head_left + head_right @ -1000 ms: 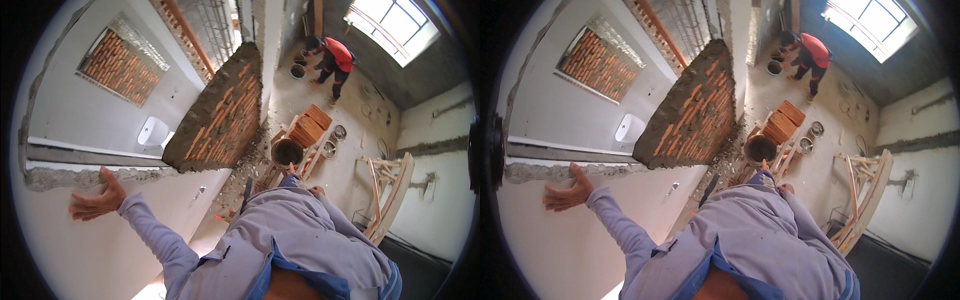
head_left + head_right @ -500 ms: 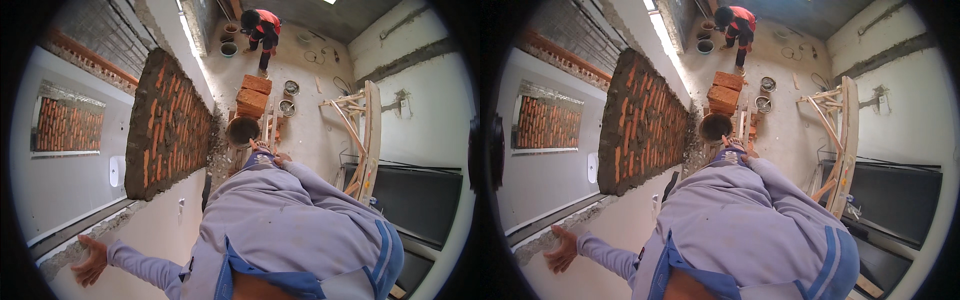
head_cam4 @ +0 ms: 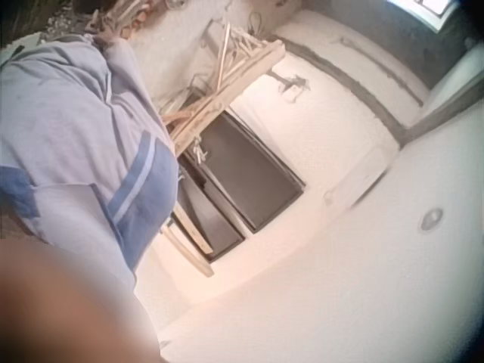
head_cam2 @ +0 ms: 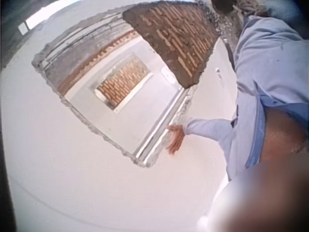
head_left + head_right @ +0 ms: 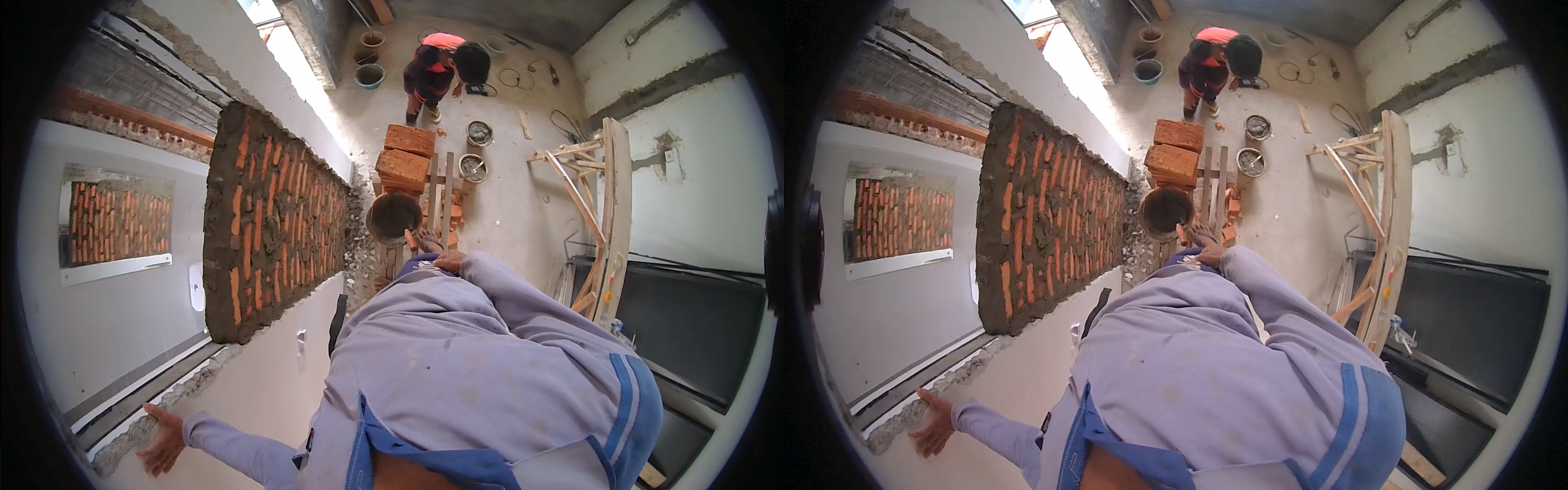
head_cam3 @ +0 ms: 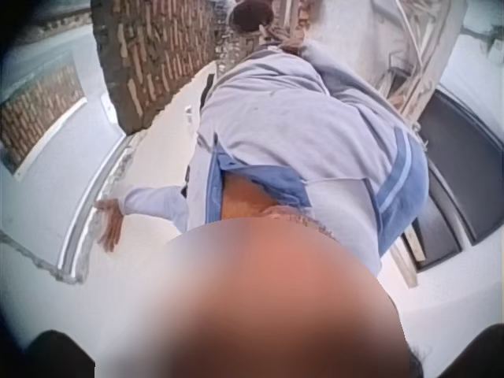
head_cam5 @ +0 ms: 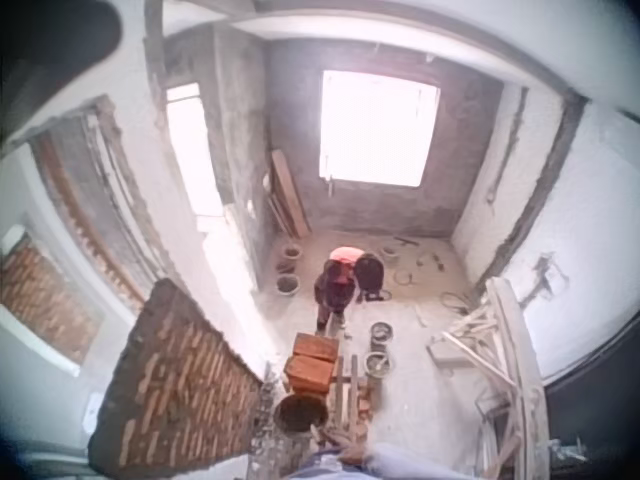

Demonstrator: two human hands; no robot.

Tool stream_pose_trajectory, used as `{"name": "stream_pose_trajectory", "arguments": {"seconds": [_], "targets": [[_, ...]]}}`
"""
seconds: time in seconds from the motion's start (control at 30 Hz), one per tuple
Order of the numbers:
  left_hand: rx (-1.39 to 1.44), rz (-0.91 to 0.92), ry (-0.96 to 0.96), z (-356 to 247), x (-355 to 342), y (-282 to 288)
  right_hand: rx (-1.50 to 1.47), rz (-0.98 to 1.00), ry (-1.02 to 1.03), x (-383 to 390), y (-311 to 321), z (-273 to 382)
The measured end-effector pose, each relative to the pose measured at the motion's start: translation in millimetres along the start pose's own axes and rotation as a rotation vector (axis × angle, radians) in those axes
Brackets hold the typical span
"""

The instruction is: The person scoops mortar from a bucket with a trowel and applies it to a partially built brick wall. They place bricks onto the mortar, tap them into position, and scrape away excess mortar. Another person is visible in the background handling bricks.

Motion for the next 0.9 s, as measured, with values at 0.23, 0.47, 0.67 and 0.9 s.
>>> {"name": "stream_pose_trajectory", "arguments": {"seconds": [0.23, 0.47, 0.67, 0.9], "targets": [[0.007, -0.003, -0.012, -1.3, 0.9, -3.0, 0.03, 0.046, 0.004, -1.0, 29.3, -9.1], [-0.007, -0.053, 0.025, 12.3, 9.2, -6.6, 0.162, 0.022, -0.055, -12.0, 54.3, -43.8], [-0.061, -0.025, 0.077, -7.9, 7.6, -16.6, 0.066, 0.092, 0.034, -38.4, 77.3, -79.6], [-0.012, 0.119, 0.149, -16.2, 1.3, 7.1, -0.338, -0.057, -0.143, -39.9, 105.0, -11.1]]}}
Point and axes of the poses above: each hand's wrist, its own x-axis away from the middle knuckle, its own y-axis out of the back of the hand, z = x × y, the point moved 3 cm from there along -x, towards the middle knuckle, and after that the axes turned 12 degrees about -x, right-handed, at the moved point
